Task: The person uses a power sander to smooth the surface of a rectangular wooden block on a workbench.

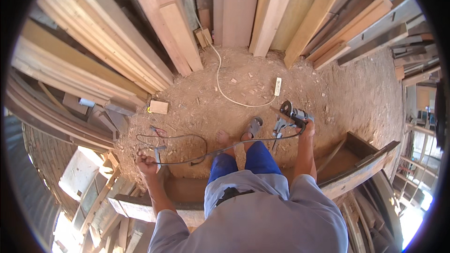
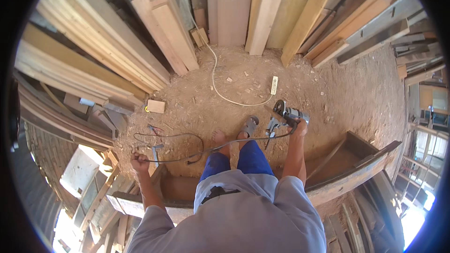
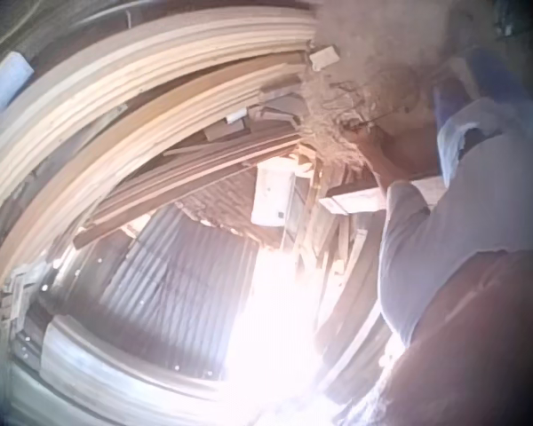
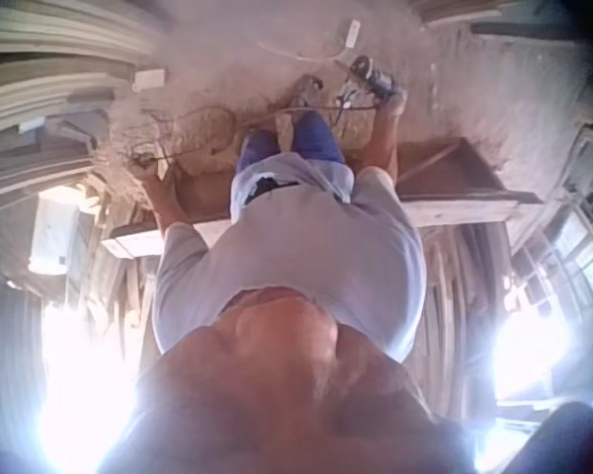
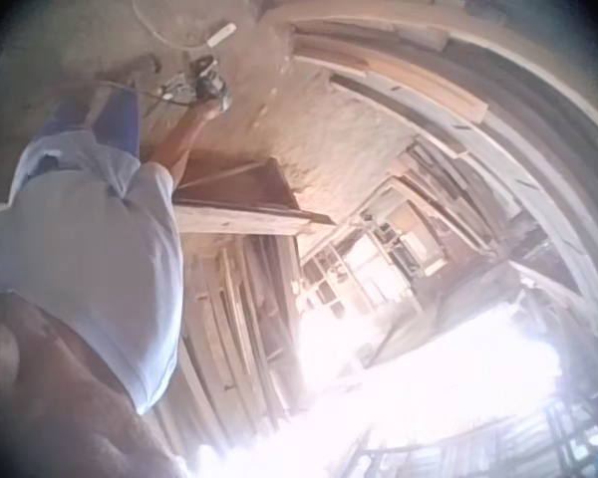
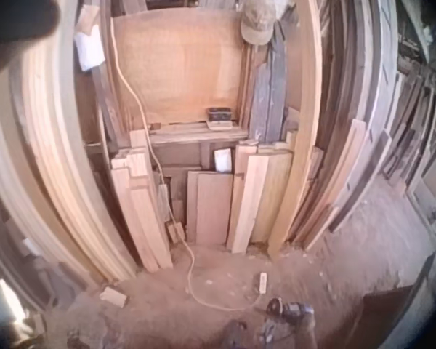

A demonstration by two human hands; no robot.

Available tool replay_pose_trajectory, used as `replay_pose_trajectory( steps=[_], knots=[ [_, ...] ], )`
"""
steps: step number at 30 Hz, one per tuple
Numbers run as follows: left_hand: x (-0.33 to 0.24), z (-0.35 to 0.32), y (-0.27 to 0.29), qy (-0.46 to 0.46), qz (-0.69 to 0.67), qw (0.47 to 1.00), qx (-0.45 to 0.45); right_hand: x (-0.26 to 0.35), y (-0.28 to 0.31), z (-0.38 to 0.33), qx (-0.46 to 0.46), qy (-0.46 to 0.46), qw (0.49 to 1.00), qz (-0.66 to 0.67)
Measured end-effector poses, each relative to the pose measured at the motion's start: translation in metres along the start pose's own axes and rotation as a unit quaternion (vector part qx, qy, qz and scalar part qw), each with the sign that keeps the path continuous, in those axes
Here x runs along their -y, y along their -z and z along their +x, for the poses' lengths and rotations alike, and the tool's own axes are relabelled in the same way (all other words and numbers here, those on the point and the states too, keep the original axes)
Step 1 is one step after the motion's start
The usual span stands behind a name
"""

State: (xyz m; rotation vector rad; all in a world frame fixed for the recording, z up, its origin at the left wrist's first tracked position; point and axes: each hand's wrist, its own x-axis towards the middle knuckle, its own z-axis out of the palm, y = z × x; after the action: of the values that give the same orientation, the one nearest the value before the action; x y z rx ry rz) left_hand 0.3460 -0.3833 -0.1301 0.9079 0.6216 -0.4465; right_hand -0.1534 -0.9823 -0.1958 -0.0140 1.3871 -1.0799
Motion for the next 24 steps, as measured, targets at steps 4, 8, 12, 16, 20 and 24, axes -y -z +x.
replay_pose_trajectory(
  steps=[4,8,12,16,20,24],
  knots=[
    [0.064,0.018,-0.037,0.057,-0.014,0.994,-0.092,0.004,0.026,0.056,-0.038,0.026,0.999,-0.029],
    [0.111,0.042,-0.071,0.068,0.113,0.991,0.031,-0.005,0.003,0.083,0.008,0.032,0.999,0.007],
    [0.183,0.098,-0.116,0.138,0.212,0.967,0.026,0.016,0.07,0.185,0.038,0.065,0.99,0.12],
    [0.243,0.112,-0.141,0.137,0.303,0.943,0.007,-0.003,0.058,0.222,-0.061,0.068,0.99,0.108],
    [0.302,0.146,-0.155,0.176,0.344,0.922,0.032,0.002,0.101,0.287,-0.025,0.116,0.992,0.034],
    [0.372,0.18,-0.15,0.178,0.456,0.872,0.02,-0.007,0.144,0.337,-0.008,0.055,0.994,0.097]
  ],
)
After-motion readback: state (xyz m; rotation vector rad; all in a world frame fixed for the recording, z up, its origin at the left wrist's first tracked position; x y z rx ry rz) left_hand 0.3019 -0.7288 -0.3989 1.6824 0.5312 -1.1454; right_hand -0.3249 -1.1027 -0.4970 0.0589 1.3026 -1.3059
